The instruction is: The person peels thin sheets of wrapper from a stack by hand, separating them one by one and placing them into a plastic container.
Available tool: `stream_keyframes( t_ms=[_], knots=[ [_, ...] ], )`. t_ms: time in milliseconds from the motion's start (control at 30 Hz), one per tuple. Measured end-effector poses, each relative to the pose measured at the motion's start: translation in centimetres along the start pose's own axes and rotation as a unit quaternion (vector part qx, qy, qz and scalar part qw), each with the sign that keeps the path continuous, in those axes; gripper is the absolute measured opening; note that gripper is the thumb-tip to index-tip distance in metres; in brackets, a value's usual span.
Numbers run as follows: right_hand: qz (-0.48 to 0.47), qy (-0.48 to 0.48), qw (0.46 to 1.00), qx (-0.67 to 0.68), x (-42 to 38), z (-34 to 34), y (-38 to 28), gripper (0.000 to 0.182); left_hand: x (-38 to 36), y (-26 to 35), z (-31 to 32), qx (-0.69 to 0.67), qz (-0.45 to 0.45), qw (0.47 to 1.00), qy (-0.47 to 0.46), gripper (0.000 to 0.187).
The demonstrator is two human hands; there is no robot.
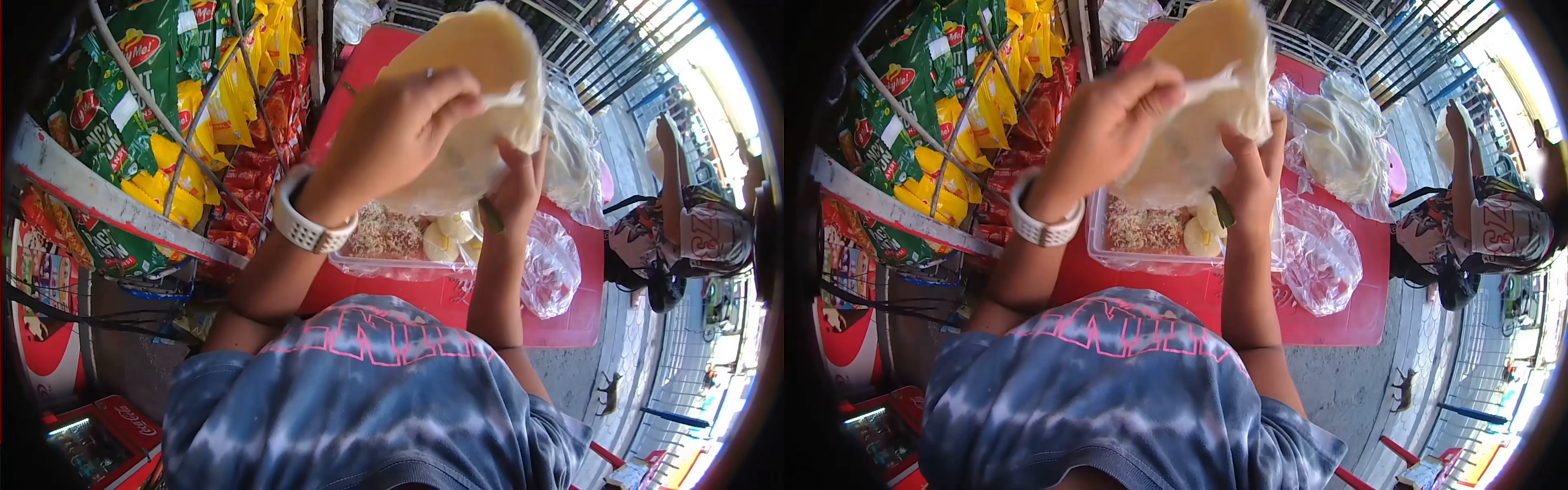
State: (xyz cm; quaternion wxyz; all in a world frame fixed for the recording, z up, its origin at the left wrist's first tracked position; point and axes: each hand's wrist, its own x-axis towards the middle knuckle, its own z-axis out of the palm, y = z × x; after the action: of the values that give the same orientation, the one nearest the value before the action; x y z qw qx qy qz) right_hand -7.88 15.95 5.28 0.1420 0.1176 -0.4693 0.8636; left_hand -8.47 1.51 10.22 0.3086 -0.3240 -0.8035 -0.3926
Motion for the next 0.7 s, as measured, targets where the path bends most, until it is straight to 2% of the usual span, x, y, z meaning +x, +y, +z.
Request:
stream_keyframes(
  t_ms=[33,67,133,167,200,233,267,367,400,500,533,633,700],
  knots=[
    [0.025,-0.002,1.0,0.005,0.1,-1.2,0.8,0.032,-1.3,-0.5,1.1,-0.02,-0.033,0.999,-0.008,0.011],
    [0.023,0.007,0.998,-0.054,0.0,-1.6,1.6,0.03,-2.8,-1.5,2.4,-0.088,-0.087,0.992,-0.008,0.013],
    [0.01,0.014,0.985,-0.17,-0.2,-2.7,4.1,0.027,-5.8,-3.0,4.7,-0.095,-0.192,0.977,-0.013,0.02],
    [0.001,0.01,0.974,-0.228,-0.4,-3.5,5.2,0.025,-7.3,-3.6,6.0,-0.133,-0.198,0.971,-0.006,0.027],
    [-0.038,0.028,0.907,-0.419,-0.7,-3.5,5.3,0.022,-7.7,-3.4,6.9,-0.171,-0.202,0.964,0.001,0.034],
    [-0.06,0.021,0.915,-0.398,-0.8,-3.8,6.2,0.018,-7.8,-3.4,7.5,-0.21,-0.206,0.956,0.01,0.042],
    [-0.053,0.007,0.918,-0.393,-1.0,-4.0,6.3,0.017,-7.9,-3.7,7.6,-0.062,-0.131,0.987,-0.065,0.058],
    [-0.035,-0.007,0.93,-0.365,-1.1,-4.3,5.3,0.016,-5.5,-4.0,6.3,-0.039,-0.158,0.974,-0.157,0.057],
    [-0.032,-0.008,0.935,-0.353,-1.1,-4.5,5.2,0.016,-4.7,-4.7,6.1,-0.048,-0.147,0.979,-0.134,0.047],
    [-0.081,-0.037,0.921,-0.378,-1.1,-4.9,5.0,0.015,-3.6,-4.5,5.3,-0.013,-0.196,0.963,-0.187,0.033],
    [-0.078,-0.02,0.92,-0.384,-1.1,-5.0,4.9,0.013,-3.7,-5.1,5.8,0.004,-0.13,0.982,-0.137,0.024],
    [-0.061,0.045,0.924,-0.375,-1.2,-5.4,4.9,0.011,-4.0,-6.1,5.7,0.076,-0.141,0.986,-0.052,0.021],
    [-0.043,0.111,0.936,-0.333,-1.1,-6.0,4.9,0.011,-4.8,-7.2,5.0,0.091,-0.203,0.975,0.005,0.02]
  ],
)
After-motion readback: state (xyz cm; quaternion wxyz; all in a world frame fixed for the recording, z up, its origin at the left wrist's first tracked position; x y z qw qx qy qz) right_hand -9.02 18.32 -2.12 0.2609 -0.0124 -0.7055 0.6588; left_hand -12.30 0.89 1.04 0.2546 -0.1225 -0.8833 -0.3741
